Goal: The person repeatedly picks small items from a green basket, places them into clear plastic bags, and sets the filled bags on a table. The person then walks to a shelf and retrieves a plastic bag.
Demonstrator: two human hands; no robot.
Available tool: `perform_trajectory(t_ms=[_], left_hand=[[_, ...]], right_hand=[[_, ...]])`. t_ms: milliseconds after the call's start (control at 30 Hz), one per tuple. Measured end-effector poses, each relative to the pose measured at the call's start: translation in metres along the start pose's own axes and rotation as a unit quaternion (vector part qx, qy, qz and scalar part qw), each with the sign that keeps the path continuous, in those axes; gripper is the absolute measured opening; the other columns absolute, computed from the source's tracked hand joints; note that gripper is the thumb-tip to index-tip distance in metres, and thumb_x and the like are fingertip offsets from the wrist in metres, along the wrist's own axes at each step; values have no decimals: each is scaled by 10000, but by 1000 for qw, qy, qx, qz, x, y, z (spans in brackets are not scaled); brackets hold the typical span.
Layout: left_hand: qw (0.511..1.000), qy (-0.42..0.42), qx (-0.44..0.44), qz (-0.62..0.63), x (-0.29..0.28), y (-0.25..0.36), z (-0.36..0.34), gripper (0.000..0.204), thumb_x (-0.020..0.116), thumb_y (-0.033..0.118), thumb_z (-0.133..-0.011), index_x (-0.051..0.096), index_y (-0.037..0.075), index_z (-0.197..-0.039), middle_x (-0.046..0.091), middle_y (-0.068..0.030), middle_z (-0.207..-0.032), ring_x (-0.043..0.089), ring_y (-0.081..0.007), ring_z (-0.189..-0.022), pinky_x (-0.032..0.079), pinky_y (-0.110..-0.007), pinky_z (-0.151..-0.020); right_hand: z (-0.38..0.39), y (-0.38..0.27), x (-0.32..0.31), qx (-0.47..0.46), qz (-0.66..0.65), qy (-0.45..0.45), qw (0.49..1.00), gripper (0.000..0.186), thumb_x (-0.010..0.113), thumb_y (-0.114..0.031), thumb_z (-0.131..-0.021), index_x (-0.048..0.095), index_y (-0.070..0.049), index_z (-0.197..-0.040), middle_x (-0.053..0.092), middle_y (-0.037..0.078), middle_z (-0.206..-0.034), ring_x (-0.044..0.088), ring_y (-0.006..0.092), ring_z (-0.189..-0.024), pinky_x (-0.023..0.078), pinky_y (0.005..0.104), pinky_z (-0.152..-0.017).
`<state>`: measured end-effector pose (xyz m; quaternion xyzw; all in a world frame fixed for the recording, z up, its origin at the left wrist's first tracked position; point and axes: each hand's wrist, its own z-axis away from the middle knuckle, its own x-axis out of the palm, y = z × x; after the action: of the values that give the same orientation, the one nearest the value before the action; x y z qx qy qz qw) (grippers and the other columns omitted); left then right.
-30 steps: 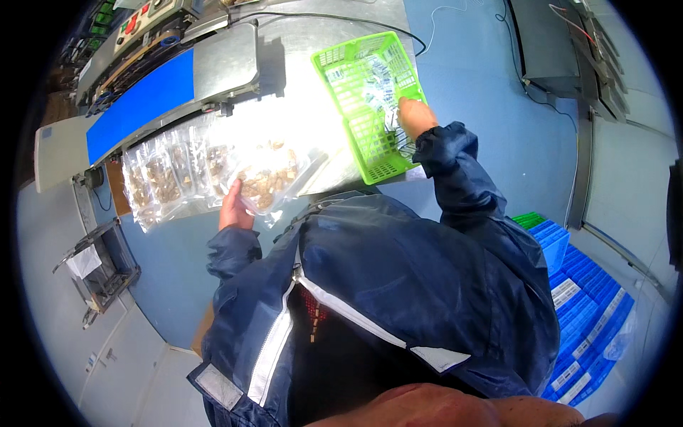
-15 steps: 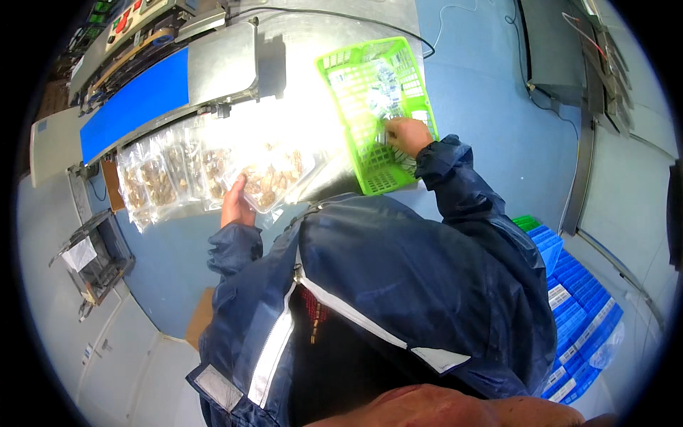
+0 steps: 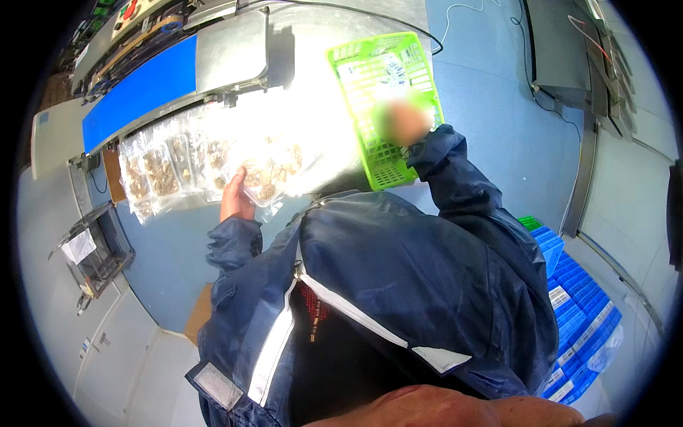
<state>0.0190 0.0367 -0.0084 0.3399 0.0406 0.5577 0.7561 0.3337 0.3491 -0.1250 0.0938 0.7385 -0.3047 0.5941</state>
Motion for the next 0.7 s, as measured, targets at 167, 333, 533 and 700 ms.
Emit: perform_trajectory(t_ms=[167, 333, 533, 700], left_hand=[[1000, -4, -4, 6, 5, 5, 3, 440, 640, 238, -900, 545, -32, -1234, 584, -129, -1223, 555, -267, -1144, 439, -411, -1001], [1000, 7, 14, 8, 2, 3, 7, 452, 633, 237, -902, 537, -35, -1250, 574, -134, -1253, 551, -269, -1159, 437, -412, -1004], [1000, -15, 6, 4, 0, 9, 10, 481, 630, 225, -897, 517, -41, -1282, 570, -144, -1278, 541, -271, -1184, 433, -414, -1010], [999, -10, 22, 22, 0, 11, 19, 492, 630, 226, -894, 512, -39, -1291, 569, -145, -1278, 545, -278, -1180, 431, -420, -1008]], right_hand=[[13, 26, 37, 58, -32, -67, 996, 164, 650, -231, -791, 625, -69, -798, 668, 137, -781, 663, 318, -730, 513, 436, -683], [-7, -19, -1, 66, 1, 34, 997, 133, 632, -206, -796, 625, -76, -821, 669, 162, -758, 656, 350, -700, 495, 440, -629], [-109, -34, -39, 108, -44, 38, 992, 153, 602, -185, -789, 639, -86, -900, 620, 120, -793, 618, 333, -789, 454, 442, -694], [-127, -38, 11, -90, 112, 48, 988, 151, 550, -130, -801, 657, -129, -908, 598, 43, -891, 583, 248, -893, 429, 422, -735]])
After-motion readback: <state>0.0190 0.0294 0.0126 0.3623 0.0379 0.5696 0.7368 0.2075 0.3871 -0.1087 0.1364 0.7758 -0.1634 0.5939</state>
